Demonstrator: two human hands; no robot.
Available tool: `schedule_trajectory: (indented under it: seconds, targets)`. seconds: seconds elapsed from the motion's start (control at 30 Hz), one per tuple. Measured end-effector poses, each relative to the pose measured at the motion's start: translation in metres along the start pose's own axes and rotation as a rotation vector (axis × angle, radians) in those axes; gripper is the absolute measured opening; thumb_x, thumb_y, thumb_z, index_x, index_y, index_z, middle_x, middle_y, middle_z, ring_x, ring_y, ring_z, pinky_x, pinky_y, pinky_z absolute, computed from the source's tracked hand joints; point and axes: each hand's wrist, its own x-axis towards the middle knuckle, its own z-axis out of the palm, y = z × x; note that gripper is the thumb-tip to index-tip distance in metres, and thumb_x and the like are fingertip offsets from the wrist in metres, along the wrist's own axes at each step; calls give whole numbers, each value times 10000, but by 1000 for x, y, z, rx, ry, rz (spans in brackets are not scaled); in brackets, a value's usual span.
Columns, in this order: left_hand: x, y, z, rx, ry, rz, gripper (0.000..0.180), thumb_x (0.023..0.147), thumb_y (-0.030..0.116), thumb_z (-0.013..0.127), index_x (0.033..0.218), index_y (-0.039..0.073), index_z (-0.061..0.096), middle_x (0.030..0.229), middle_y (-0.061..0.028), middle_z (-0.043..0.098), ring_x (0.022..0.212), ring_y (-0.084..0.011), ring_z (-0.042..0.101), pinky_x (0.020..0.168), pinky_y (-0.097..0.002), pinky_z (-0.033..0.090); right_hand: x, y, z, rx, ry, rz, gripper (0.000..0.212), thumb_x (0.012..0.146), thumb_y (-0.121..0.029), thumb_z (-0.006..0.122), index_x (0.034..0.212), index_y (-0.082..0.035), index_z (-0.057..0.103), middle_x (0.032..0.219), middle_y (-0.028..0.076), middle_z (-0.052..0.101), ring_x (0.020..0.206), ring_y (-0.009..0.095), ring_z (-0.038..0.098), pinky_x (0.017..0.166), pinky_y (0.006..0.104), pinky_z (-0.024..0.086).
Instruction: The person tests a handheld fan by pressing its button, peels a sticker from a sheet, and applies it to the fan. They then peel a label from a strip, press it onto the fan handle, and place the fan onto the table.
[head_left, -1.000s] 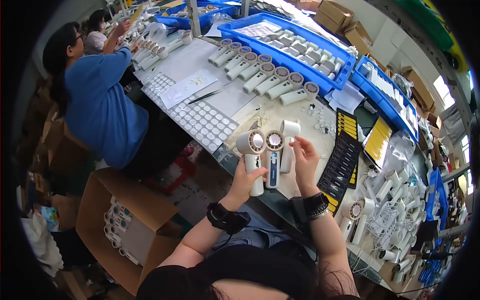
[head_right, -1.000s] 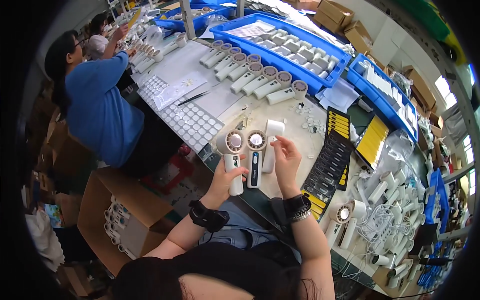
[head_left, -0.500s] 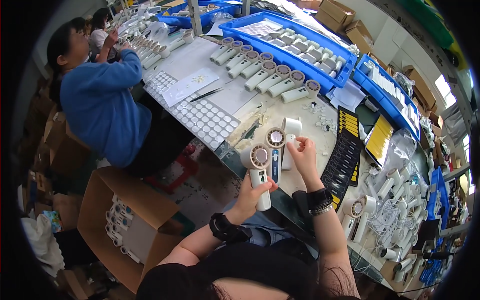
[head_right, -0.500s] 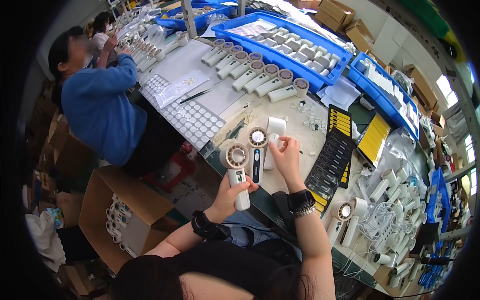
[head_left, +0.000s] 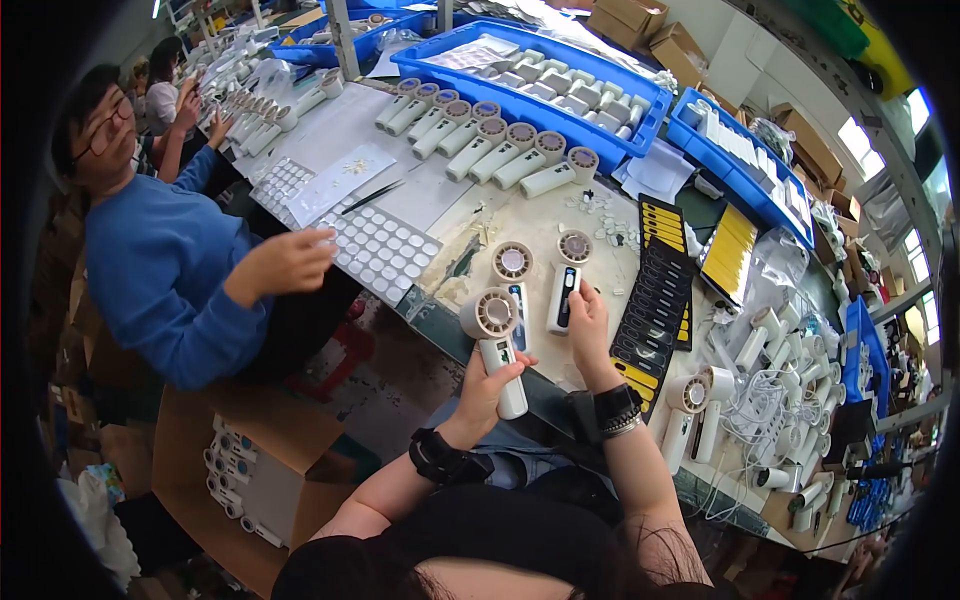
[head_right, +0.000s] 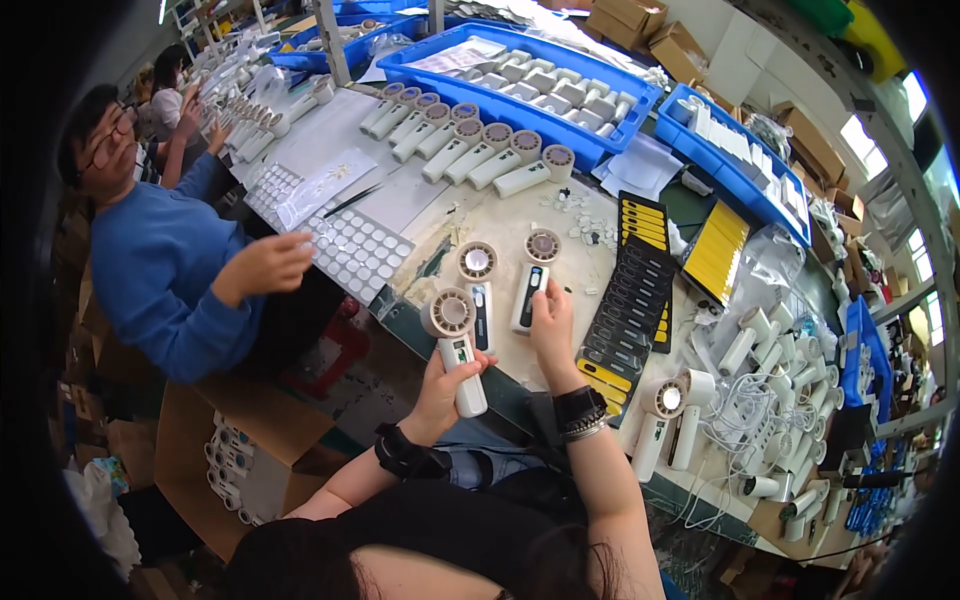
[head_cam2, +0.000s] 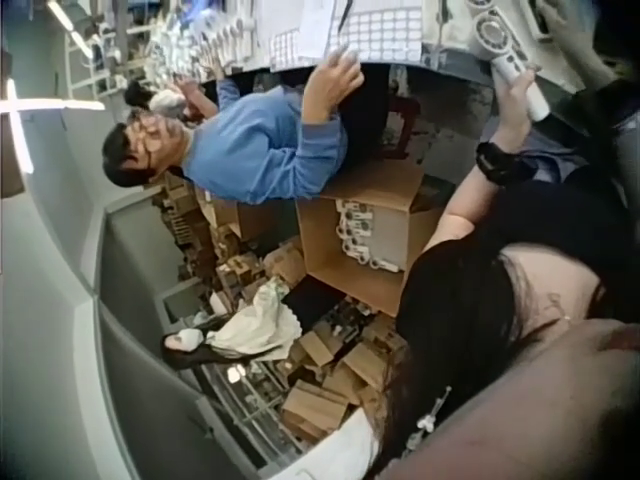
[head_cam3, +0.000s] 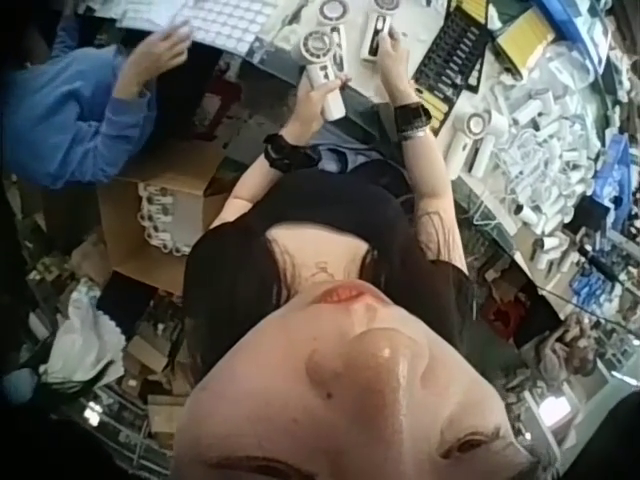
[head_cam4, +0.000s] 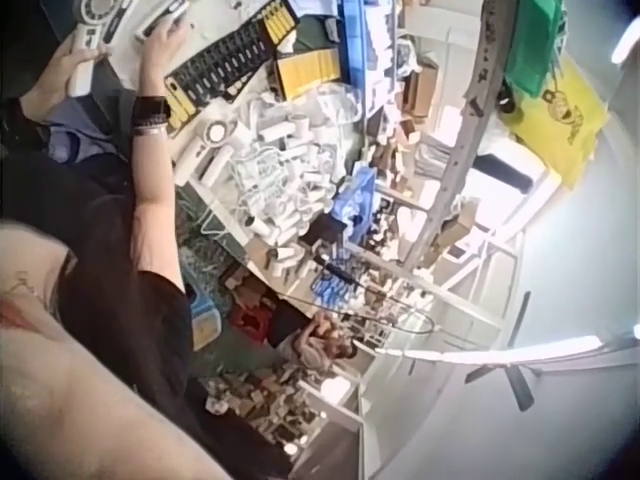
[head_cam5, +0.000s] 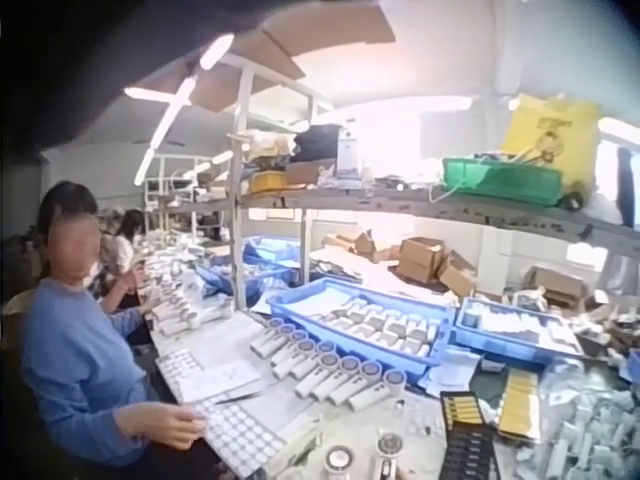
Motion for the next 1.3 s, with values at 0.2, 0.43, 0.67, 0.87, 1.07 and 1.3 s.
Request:
schedule_trajectory:
  seconds: [0.2, 0.43, 0.67, 0.87, 1.07, 1.3]
  targets:
    - [20, 10, -5, 61, 77, 109, 271, 800, -1, 564, 1048, 27, 459, 903, -83, 592, 930, -220, 594, 877, -337, 434, -13, 11, 39, -291, 154, -221, 380, 904, -99, 472, 1238, 77, 433, 1050, 190, 479, 909, 241, 519, 747, 322, 464]
    - [54, 19, -17, 36, 109, 255, 214, 794, -21, 570, 984, 22, 481, 896, -87, 595, 893, -201, 609, 831, -304, 452, 6, 15, 73, -436, 139, -313, 434, 877, -111, 511, 1254, 80, 409, 1037, 199, 480, 898, 278, 520, 777, 337, 459]
    - [49, 35, -15, 124, 118, 253, 225, 795, -9, 575, 993, 18, 472, 884, -78, 581, 845, -183, 610, 769, -296, 477, 10, 10, 60, -521, 70, -436, 416, 871, -103, 528, 1241, 65, 437, 1012, 183, 524, 864, 249, 543, 740, 309, 468]
    - [18, 51, -2, 127, -74, 50, 282, 793, 0, 585, 1041, 22, 452, 888, -70, 573, 772, -152, 596, 685, -284, 491, -49, -38, 2, -27, -133, -191, 305, 939, -62, 438, 1224, 25, 503, 911, 78, 609, 741, 104, 565, 681, 210, 451]
    - [11, 41, 34, 145, -326, -139, 398, 792, 27, 590, 1148, 18, 412, 869, -79, 555, 713, -145, 563, 646, -270, 478, -108, -84, -19, 199, -124, -18, 316, 951, -64, 423, 1258, 6, 415, 977, 129, 625, 822, 151, 618, 722, 226, 476]
    - [10, 28, 50, 70, -372, -211, 431, 778, 34, 604, 1164, 19, 413, 880, -82, 551, 710, -146, 563, 632, -260, 477, -109, -100, -16, 458, -177, 70, 210, 962, -105, 422, 1156, -24, 423, 1116, 194, 589, 981, 216, 615, 826, 282, 498]
